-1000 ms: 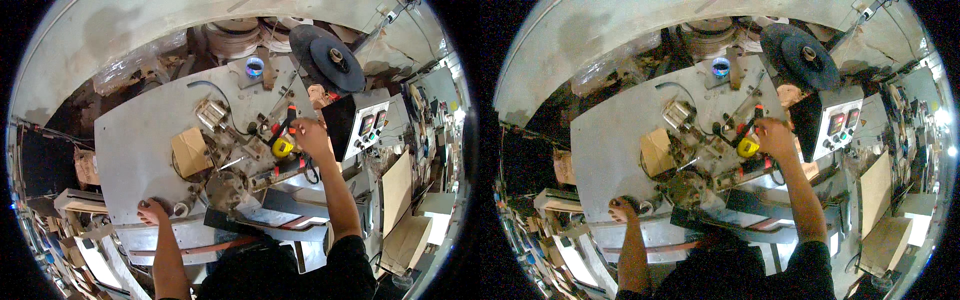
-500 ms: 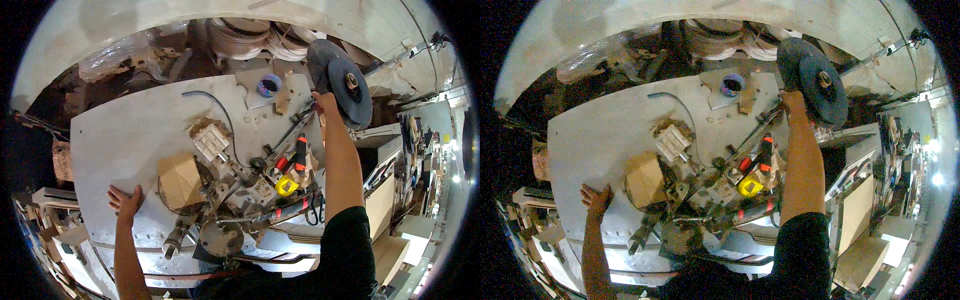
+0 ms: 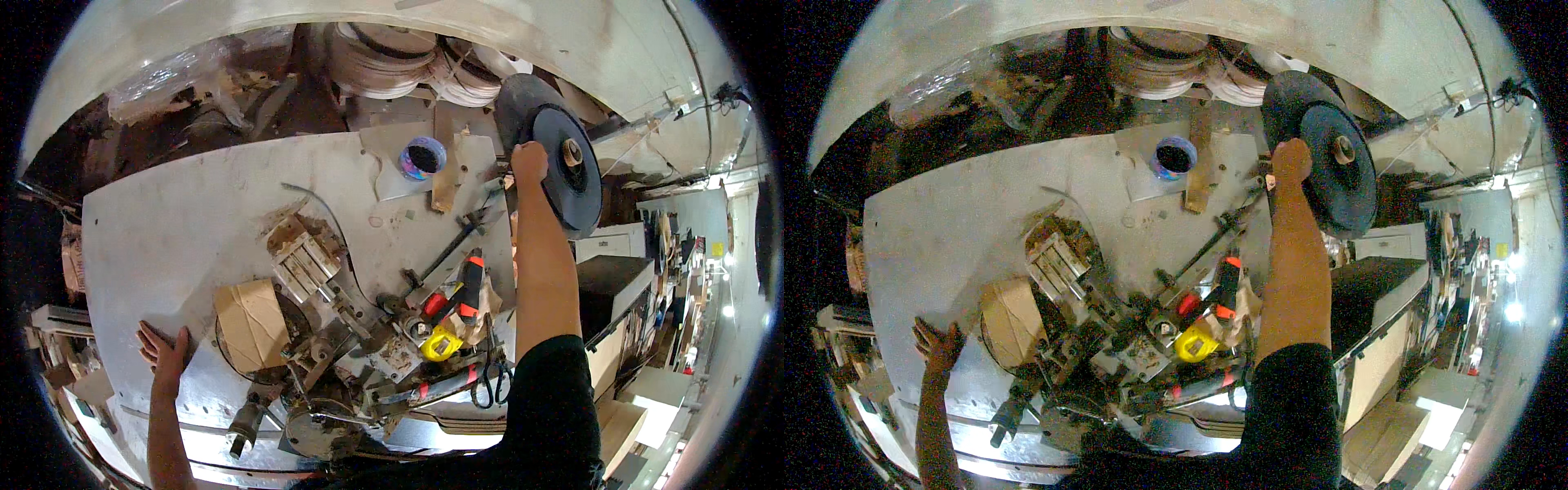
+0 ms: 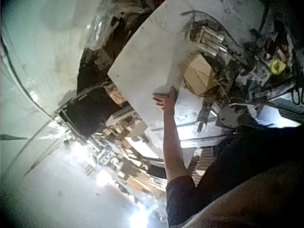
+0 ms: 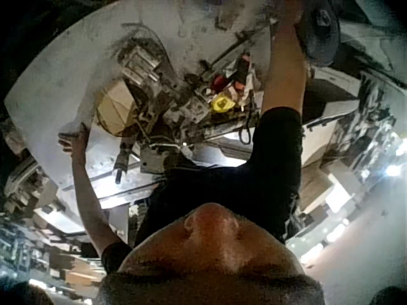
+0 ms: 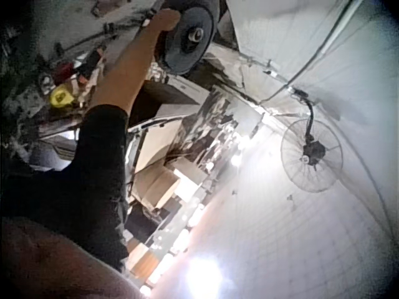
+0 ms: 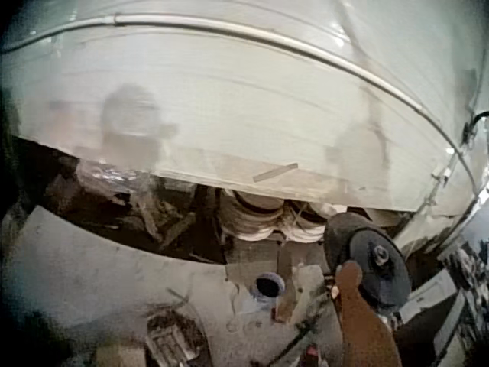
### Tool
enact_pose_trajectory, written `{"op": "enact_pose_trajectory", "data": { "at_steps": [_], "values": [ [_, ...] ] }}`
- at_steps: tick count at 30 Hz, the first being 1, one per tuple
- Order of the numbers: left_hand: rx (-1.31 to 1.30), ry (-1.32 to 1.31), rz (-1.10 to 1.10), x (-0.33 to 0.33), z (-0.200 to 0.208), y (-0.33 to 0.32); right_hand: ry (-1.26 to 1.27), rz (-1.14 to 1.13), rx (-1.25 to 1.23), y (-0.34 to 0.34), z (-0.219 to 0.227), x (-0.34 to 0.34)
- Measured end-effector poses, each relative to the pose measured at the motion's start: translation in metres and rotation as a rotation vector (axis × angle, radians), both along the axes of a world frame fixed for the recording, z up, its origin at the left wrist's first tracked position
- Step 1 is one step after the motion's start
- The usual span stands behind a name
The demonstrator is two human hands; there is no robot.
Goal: The person applies black edge banding to the edges of wooden panels using a hot-melt glue machine. They feed the panels through the machine, press the banding onto the edges, and stack the finished pieces on a nearby table.
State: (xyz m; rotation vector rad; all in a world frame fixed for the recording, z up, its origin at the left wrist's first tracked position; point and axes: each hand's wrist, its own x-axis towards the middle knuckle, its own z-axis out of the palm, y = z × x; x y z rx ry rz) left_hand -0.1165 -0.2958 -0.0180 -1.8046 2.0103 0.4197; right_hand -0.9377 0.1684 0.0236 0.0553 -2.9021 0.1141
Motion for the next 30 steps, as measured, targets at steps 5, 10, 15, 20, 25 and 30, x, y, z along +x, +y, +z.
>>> {"op": "enact_pose_trajectory", "data": {
  "at_steps": [5,10,15,20,25,30],
  "values": [
    [-0.046,0.039,-0.051,0.017,0.005,0.005,-0.188,0.049,0.009,-0.019,0.018,0.018],
    [-0.016,0.061,-0.005,-0.036,0.035,0.014,-0.648,0.315,0.123,0.026,0.008,-0.005],
    [-0.046,0.135,-0.045,-0.003,0.023,0.009,-0.25,0.389,0.285,0.004,-0.003,-0.006],
    [-0.002,0.092,-0.05,-0.015,0.03,0.006,-0.085,0.299,0.234,0.008,-0.009,-0.035],
    [-0.005,0.116,-0.012,-0.008,0.022,0.005,-0.129,0.207,0.142,-0.02,-0.007,-0.033],
    [0.024,0.111,0.014,-0.024,0.035,0.013,-0.624,0.166,0.264,-0.019,0.027,-0.003]
  ]
}}
